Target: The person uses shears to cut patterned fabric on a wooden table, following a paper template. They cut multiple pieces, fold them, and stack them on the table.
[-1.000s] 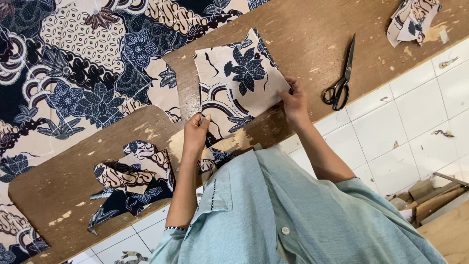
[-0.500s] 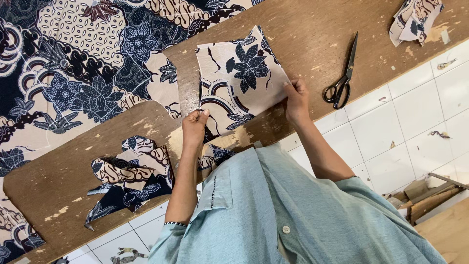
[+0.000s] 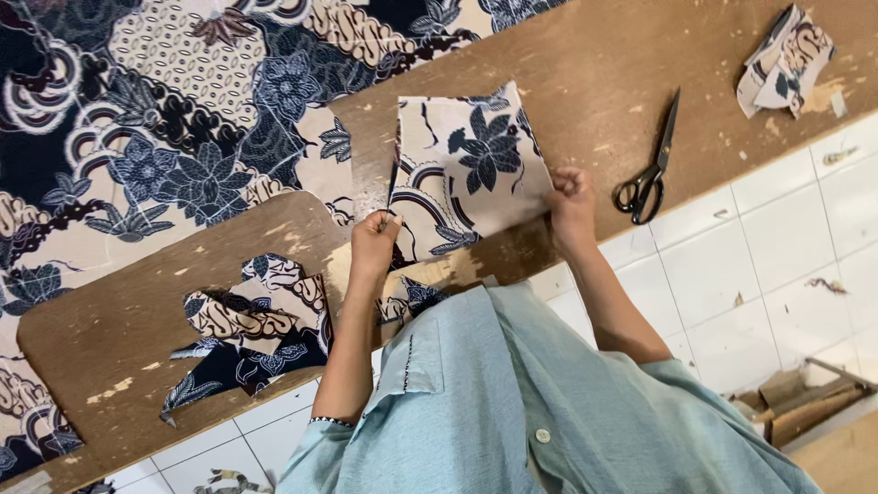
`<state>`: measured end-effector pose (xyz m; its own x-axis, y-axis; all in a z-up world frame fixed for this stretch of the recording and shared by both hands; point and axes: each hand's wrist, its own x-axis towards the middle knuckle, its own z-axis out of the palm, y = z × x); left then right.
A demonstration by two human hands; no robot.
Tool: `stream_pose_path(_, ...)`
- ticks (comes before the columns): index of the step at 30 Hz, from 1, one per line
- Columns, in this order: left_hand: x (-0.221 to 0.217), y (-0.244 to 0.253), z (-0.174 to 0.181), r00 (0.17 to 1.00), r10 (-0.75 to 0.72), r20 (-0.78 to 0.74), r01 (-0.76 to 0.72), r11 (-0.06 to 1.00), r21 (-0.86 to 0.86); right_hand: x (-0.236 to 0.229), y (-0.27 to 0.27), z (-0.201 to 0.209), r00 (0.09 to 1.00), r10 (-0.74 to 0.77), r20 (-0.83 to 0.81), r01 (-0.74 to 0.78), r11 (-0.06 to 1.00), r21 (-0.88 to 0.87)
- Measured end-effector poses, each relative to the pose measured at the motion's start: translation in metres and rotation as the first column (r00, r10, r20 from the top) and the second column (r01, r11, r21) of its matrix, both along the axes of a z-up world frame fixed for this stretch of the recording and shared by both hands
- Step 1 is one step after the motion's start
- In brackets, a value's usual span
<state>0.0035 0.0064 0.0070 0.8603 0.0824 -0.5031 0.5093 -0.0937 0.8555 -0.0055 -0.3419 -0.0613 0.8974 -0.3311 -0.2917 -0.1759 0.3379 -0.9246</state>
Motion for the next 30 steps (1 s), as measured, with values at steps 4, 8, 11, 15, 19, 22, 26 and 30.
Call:
stream_pose_path(4,0.011,0.009,0.028,0.982,-0.172,0.078,0.134,0.925,0.355,-0.009,-0.003,0.020,0.967,0.234,-0.097,-0.249,0.953,-0.175)
stream_pose_path(8,0.034,0.017,0.050,0.917,-0.348,0.196,0.143,0.745,0.651,-0.020,0.006,0.032,0.886,0.449,-0.115,-0.462,0.874,-0.149)
stream_pose_path(11,0.051,0.017,0.061,0.897,-0.405,0.179,0.131,0.629,0.766,-0.029,0.017,0.039,0.768,0.516,-0.380,-0.635,0.693,-0.342)
stream_pose_path(15,0.060,0.014,0.070,0.905,-0.419,0.076,0.166,0.512,0.843,-0.040,0.027,0.047,0.785,0.548,-0.290,-0.620,0.695,-0.363)
stream_pose_path(19,0.067,0.016,0.075,0.926,-0.373,0.064,0.172,0.563,0.808,-0.027,0.032,0.047,0.752,0.540,-0.377,-0.654,0.682,-0.327)
stream_pose_path(22,0.060,0.030,0.079,0.945,-0.320,-0.067,0.257,0.601,0.757,-0.028,0.032,0.042,0.757,0.560,-0.336,-0.649,0.706,-0.285)
stream_pose_path(26,0.049,0.054,0.087,0.950,-0.164,-0.265,0.294,0.748,0.595,-0.028,0.034,0.033,0.797,0.542,-0.266,-0.597,0.774,-0.211)
stream_pose_path(30,0.025,0.066,0.091,0.976,-0.053,-0.209,0.143,0.884,0.445,-0.028,0.035,0.032,0.799,0.525,-0.294,-0.579,0.804,-0.137)
